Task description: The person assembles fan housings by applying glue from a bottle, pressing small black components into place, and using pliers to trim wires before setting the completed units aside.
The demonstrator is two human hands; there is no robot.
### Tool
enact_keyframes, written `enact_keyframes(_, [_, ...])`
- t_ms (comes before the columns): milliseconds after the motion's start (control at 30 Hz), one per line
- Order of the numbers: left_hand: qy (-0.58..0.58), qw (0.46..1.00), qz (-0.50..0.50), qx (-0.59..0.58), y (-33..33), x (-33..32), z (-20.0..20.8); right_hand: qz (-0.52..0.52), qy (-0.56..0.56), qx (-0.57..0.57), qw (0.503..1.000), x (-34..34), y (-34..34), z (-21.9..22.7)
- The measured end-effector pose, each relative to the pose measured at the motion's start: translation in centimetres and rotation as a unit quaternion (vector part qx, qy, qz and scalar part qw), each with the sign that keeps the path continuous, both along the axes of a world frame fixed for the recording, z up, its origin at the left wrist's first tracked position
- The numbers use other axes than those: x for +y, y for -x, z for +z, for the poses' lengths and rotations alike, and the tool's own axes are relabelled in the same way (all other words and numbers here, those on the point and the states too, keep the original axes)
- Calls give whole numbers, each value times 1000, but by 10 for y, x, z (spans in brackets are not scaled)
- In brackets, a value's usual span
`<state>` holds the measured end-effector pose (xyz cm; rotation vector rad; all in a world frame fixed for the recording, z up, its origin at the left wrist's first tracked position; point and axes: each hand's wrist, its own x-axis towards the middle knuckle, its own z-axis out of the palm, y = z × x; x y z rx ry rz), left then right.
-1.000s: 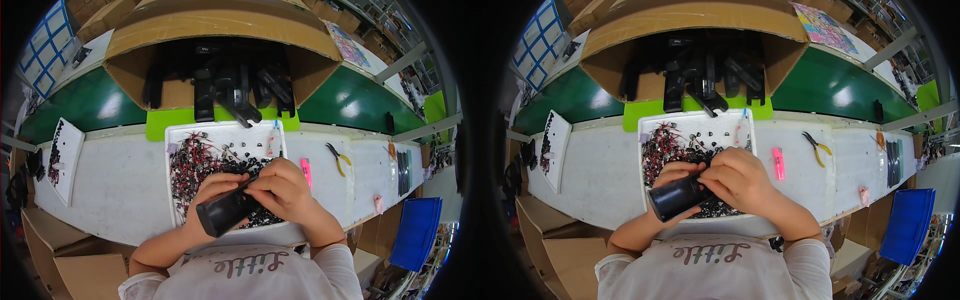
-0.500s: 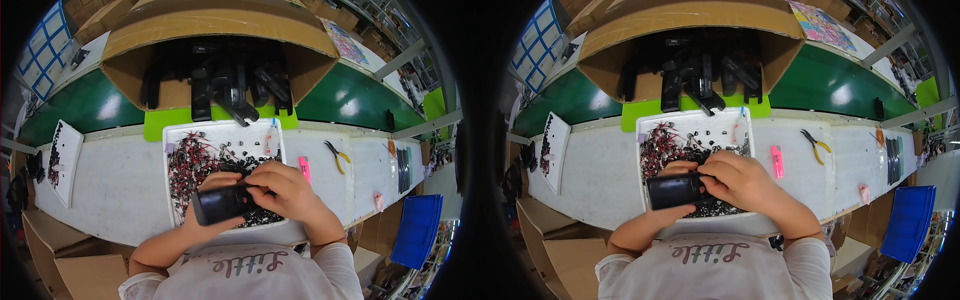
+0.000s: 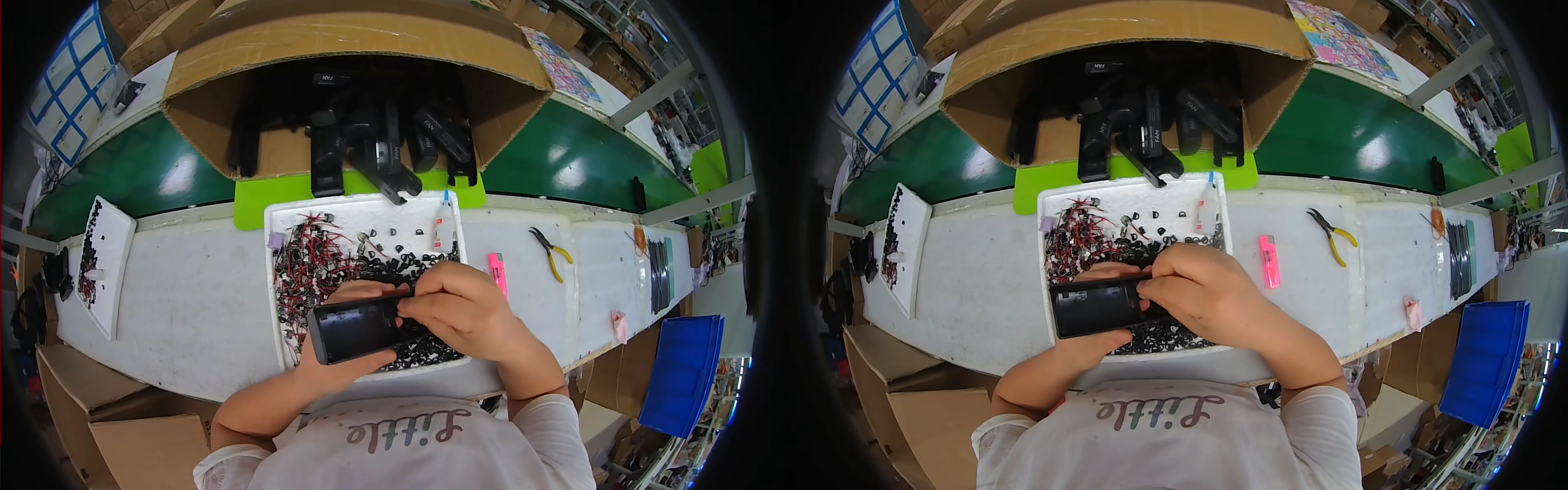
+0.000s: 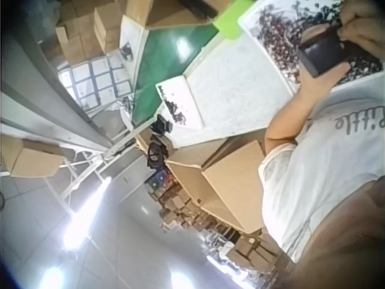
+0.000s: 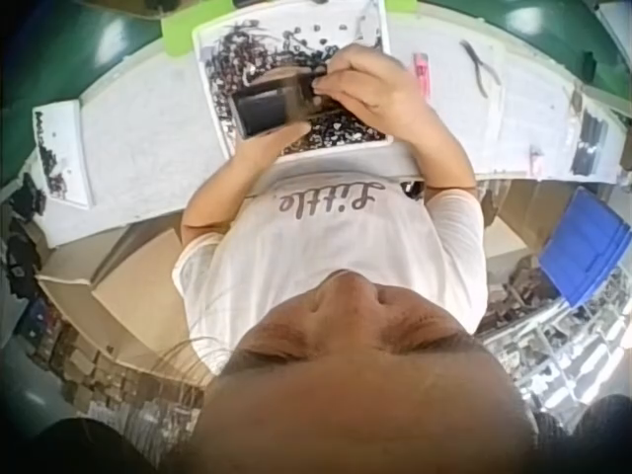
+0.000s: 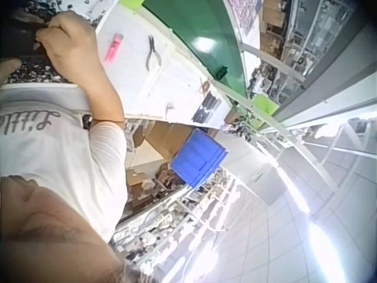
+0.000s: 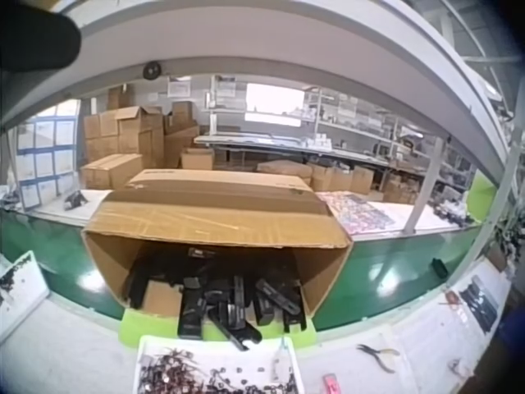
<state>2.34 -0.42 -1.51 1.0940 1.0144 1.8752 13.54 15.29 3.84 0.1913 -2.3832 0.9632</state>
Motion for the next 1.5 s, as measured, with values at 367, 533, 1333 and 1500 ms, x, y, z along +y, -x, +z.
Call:
enact_keyframes(367, [-61,990,36,119,0,2,0,-57,43,5,997,-6,-1,-2])
enact_keyframes(533, [-69,991,53,100,-4,1,-2,-64,31,22,997,-6,-1,-3])
enact_keyframes(1333, [-82,989,58,113,-6,2,-4,-59,6,64,996,-3,3,-4])
enact_keyframes(1500, [-78,988,60,123,-6,2,-5,-38,-8,53,998,-2,4,-3])
